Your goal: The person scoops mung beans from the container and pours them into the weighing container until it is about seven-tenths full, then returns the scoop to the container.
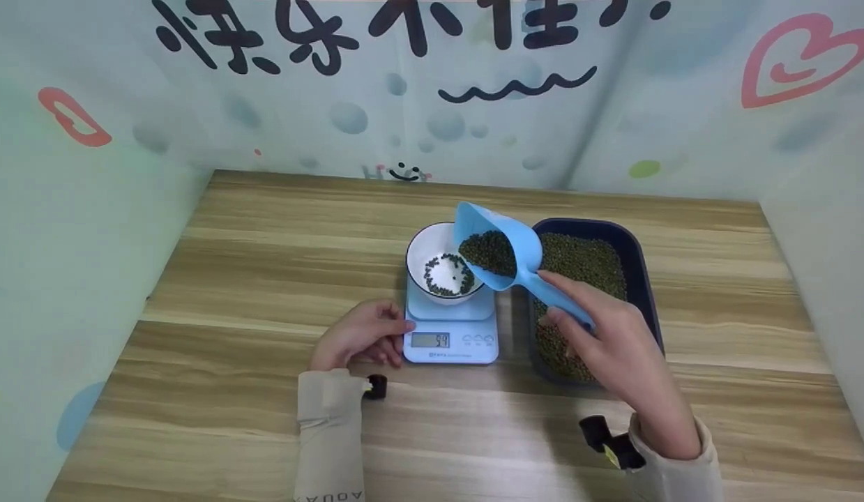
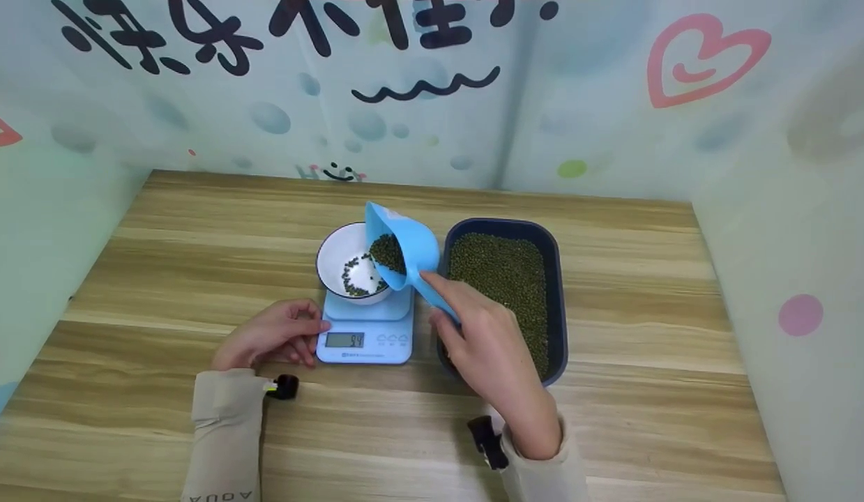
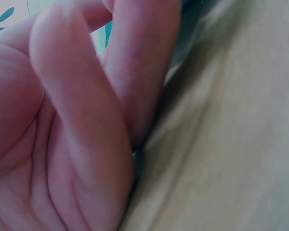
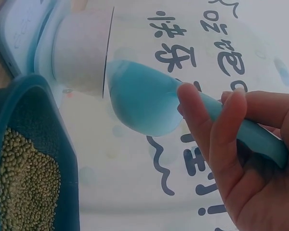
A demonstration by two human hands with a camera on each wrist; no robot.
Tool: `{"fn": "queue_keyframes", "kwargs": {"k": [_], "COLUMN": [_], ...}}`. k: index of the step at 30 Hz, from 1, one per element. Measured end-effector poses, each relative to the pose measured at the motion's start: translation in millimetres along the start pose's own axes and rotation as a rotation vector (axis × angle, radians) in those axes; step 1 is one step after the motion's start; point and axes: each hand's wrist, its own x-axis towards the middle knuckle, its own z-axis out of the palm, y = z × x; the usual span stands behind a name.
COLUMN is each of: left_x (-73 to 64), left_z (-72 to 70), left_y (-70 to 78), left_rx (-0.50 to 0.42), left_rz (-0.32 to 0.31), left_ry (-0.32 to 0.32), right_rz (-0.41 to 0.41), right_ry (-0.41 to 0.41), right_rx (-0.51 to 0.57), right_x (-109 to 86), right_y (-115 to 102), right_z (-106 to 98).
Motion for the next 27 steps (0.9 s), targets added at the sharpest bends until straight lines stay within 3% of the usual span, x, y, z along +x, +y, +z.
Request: {"fn": "queue_keyframes", "kwargs": {"k": [11,27], "left_x": [0.8,2.4], "left_z": [-0.4,-0.2], "left_y": [-0.4,-1.4], "left_rx": [0.01,0.035], "left_rz": [0.029,0.029], "left_ry": [-0.008,-0.001], "right_rz": [-0.094,-0.095], "right_ry": [0.052,0.049], "right_rx": [-0.062,-0.062], "right_x": [1.6,4.2], "right_y": [0,-3], "right_z": [8,12]}}
